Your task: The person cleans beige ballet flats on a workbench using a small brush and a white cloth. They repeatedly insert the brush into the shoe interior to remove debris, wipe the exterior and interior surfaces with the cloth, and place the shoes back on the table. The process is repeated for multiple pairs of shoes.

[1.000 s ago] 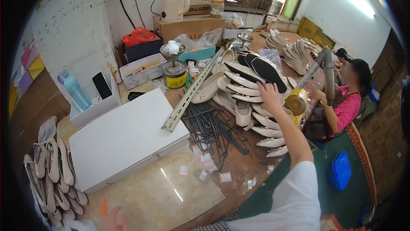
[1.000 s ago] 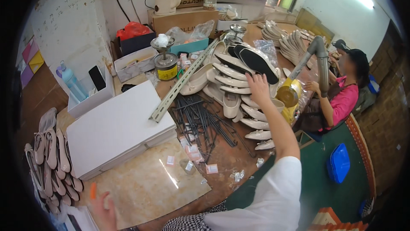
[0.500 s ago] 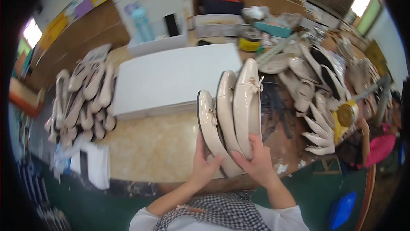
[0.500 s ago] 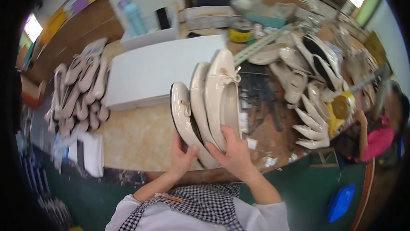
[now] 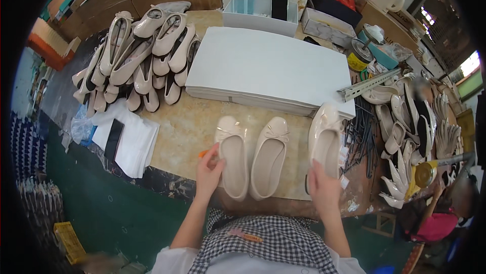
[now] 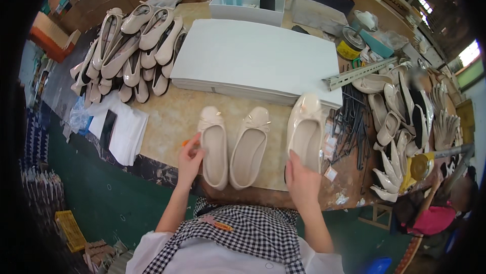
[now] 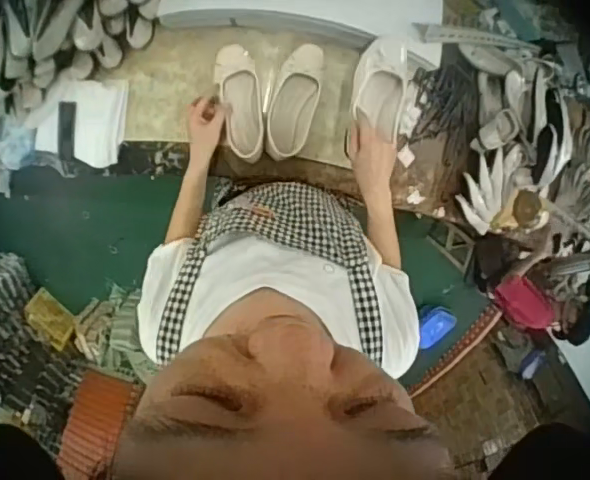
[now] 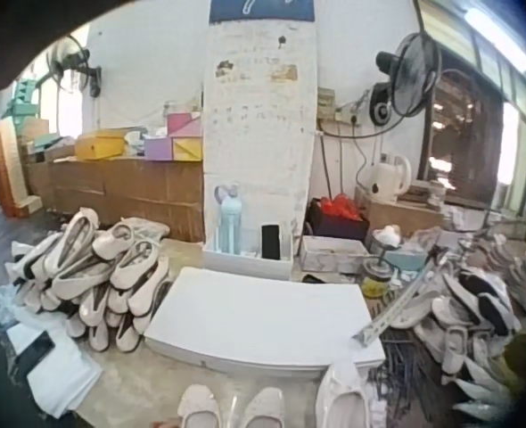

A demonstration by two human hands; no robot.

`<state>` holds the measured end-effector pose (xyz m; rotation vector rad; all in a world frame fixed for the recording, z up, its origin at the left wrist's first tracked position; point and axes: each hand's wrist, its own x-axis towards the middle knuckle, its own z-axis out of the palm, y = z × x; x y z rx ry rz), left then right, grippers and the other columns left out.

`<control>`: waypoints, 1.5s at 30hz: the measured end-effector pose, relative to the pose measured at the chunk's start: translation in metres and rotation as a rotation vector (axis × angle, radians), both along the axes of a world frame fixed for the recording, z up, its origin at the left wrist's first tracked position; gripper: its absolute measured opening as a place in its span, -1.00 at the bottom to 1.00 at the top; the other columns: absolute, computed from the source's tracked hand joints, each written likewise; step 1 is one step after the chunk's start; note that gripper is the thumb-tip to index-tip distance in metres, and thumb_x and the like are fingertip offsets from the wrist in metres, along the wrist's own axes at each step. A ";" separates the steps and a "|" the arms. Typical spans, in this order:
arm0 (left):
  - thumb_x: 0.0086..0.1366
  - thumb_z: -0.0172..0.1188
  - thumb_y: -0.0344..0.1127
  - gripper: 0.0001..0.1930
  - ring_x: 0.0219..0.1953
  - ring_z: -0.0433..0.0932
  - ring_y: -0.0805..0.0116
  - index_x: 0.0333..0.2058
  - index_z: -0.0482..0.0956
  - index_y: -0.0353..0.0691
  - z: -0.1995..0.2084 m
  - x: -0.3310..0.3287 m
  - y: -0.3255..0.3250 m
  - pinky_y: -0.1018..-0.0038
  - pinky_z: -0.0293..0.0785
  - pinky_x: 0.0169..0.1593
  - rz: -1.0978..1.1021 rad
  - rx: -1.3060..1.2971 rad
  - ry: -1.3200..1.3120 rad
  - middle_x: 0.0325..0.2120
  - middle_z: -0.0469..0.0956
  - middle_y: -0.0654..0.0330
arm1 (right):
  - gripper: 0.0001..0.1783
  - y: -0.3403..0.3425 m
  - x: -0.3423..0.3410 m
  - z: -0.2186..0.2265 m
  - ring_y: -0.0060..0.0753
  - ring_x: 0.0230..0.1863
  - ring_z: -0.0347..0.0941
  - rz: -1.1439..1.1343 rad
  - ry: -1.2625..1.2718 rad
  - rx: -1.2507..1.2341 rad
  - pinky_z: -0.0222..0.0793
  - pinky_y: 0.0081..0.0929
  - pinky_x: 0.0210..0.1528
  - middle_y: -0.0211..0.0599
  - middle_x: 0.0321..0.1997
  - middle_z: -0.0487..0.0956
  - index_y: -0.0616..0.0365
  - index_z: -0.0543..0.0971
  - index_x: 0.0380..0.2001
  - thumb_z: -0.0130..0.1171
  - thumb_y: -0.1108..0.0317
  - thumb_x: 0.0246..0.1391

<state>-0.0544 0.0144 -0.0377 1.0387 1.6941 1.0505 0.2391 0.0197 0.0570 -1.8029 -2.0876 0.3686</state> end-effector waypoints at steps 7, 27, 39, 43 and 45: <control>0.16 0.22 -0.08 -0.40 0.28 0.05 -0.16 0.20 0.34 0.06 0.095 0.055 0.163 -0.07 -0.01 0.27 -0.280 0.804 0.872 0.14 0.26 -0.17 | -0.62 0.003 0.005 -0.060 0.04 -0.53 0.49 0.191 -0.098 -0.254 0.39 -0.12 -0.49 0.01 -0.58 0.52 0.15 0.45 0.02 0.05 0.28 0.14; 0.01 0.27 -0.32 -0.86 0.05 0.43 0.19 -0.39 0.60 -0.06 0.122 0.128 0.055 0.10 0.23 0.13 -0.811 0.959 0.136 -0.14 0.53 0.08 | -0.42 0.001 0.013 -0.010 -0.19 0.18 0.36 -0.080 1.407 -0.509 0.35 -0.31 0.19 -0.13 0.20 0.38 0.19 0.24 0.23 -0.06 0.12 0.23; 0.35 -0.04 -0.17 -0.62 -0.23 0.56 0.26 -0.04 0.50 -0.34 0.041 0.154 0.043 0.39 0.43 -0.02 -0.582 0.127 -0.206 -0.33 0.58 0.04 | -0.52 0.031 0.053 -0.032 -0.18 0.26 0.26 -0.296 0.933 -0.441 0.33 -0.36 0.13 -0.08 0.22 0.36 0.26 0.49 0.00 0.26 0.40 -0.06; 0.19 0.10 -0.06 -0.62 -0.35 0.57 0.22 -0.47 0.60 -0.33 0.050 0.174 0.011 0.37 0.39 -0.09 -1.149 0.376 0.573 -0.51 0.57 0.09 | -0.60 0.039 0.046 -0.046 -0.10 0.00 0.37 0.018 0.233 -0.203 0.40 -0.30 -0.08 -0.15 -0.08 0.46 0.25 0.56 -0.11 0.18 0.50 -0.13; 0.12 0.15 -0.04 -0.61 -0.42 0.56 0.22 -0.63 0.57 -0.29 0.042 0.177 0.009 0.37 0.35 -0.14 -1.207 0.425 0.582 -0.60 0.54 0.13 | -0.58 0.048 0.023 -0.057 -0.09 -0.15 0.38 0.179 -0.183 0.041 0.39 -0.29 -0.19 -0.16 -0.23 0.44 0.25 0.56 -0.13 0.17 0.53 -0.19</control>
